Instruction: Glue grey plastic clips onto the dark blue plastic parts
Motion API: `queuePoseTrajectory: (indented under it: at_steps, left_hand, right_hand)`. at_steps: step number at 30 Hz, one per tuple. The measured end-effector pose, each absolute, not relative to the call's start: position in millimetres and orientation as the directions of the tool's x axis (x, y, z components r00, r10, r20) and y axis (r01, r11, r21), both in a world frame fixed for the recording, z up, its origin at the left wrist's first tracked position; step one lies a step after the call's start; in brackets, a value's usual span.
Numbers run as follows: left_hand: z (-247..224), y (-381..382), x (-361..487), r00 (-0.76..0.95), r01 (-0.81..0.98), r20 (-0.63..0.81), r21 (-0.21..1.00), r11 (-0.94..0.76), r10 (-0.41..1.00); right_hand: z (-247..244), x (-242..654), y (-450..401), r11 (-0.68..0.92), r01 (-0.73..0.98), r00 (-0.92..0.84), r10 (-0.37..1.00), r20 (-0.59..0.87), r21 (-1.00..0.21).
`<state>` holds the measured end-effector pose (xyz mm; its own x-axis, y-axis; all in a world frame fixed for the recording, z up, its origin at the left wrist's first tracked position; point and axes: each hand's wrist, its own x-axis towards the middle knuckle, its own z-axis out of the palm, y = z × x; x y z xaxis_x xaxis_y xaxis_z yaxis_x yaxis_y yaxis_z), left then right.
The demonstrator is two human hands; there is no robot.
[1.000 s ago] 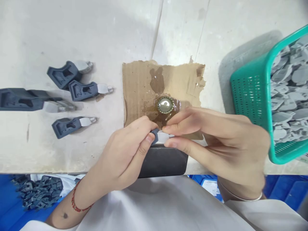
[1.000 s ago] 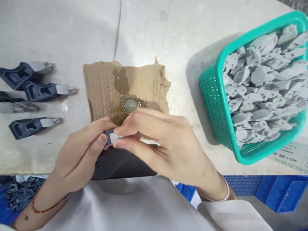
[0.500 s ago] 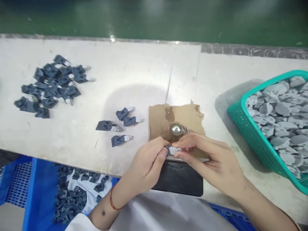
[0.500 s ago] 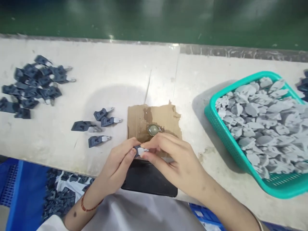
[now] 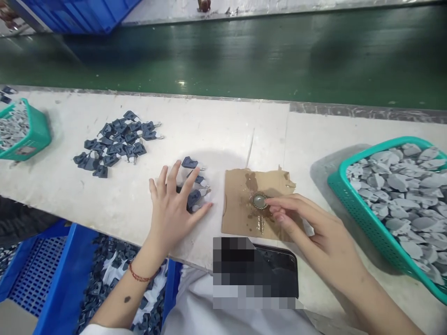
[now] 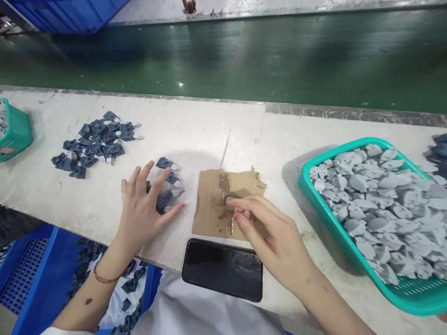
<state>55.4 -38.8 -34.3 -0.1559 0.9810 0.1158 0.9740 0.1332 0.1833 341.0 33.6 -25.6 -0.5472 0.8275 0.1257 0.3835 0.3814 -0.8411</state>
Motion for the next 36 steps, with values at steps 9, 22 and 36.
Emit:
queuePoseTrajectory:
  at_steps: [9, 22, 36]
  left_hand:
    - [-36, 2, 39, 0.073, 0.986, 0.095, 0.144, -0.086, 0.993]
    - [-31, -74, -120, -0.526, 0.84, 0.525, 0.2, 0.504, 0.669]
    - [-241, -256, -24, -0.983, 0.182, 0.056, 0.09, 0.979, 0.177]
  right_hand:
    - [-30, 342, 39, 0.4, 0.41, -0.556, 0.822, 0.123, -0.82]
    - [-38, 348, 40, 0.345, 0.525, -0.49, 0.87, 0.055, -0.778]
    - [-48, 347, 40, 0.237, 0.529, -0.33, 0.942, 0.06, -0.815]
